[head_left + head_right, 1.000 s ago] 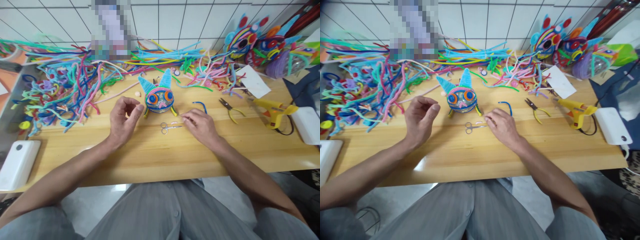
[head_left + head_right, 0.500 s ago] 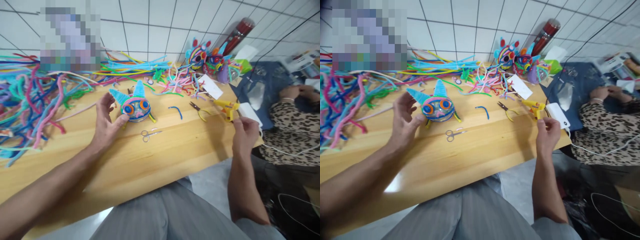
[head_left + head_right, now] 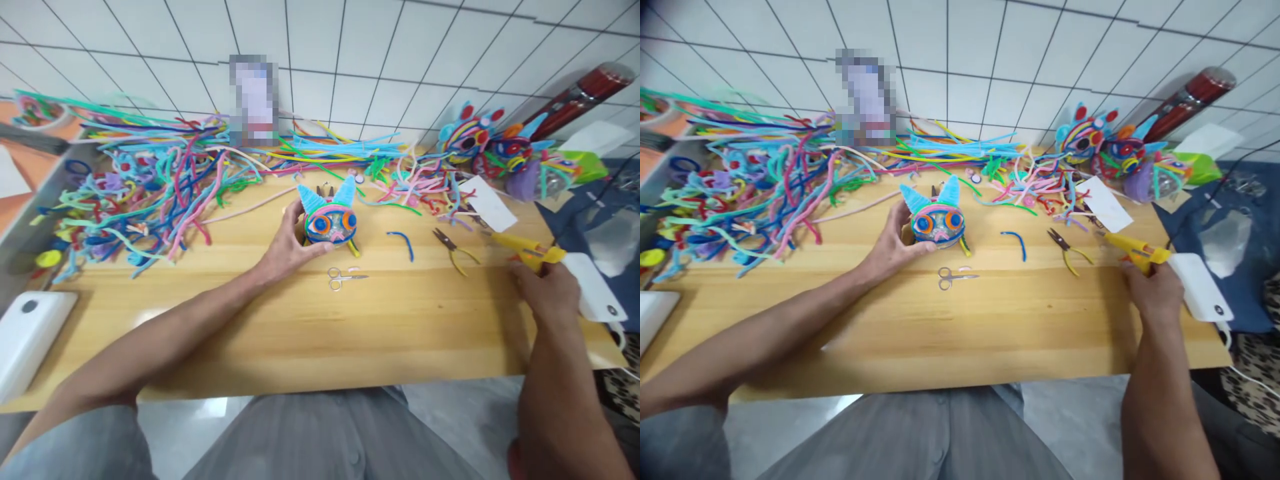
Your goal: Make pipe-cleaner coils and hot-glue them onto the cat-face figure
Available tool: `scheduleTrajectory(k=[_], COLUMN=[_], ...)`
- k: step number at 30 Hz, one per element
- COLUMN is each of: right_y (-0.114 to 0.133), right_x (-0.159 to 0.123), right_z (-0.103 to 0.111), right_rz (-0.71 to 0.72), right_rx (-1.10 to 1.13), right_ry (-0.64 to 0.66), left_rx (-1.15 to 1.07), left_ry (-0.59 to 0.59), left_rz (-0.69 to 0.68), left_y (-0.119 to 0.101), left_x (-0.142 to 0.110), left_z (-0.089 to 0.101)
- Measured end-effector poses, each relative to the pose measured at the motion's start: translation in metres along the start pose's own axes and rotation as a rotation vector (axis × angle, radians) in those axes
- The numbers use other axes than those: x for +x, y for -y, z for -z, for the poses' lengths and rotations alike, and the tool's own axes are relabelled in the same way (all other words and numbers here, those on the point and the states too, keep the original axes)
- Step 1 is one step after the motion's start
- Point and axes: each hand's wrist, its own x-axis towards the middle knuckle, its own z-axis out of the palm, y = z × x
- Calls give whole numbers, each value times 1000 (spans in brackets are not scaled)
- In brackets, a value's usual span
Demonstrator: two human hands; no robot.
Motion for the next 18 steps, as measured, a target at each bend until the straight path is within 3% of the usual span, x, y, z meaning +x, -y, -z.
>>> scheduleTrajectory(k=[5,9,18], right_y=[15,33,114], right_x=[-19,-43,-138], right_z=[10,20,26], right_rz=[117,341,597], right_rx=[332,652,537], right_ry=[-130,-61,4], left_rx=[-144,-93,67], left_ry=[78,105,56], left_rz=[31,3,-102], left_y=[2,9,18], left_x=[5,4,0], left_z=[-5,-6,-9])
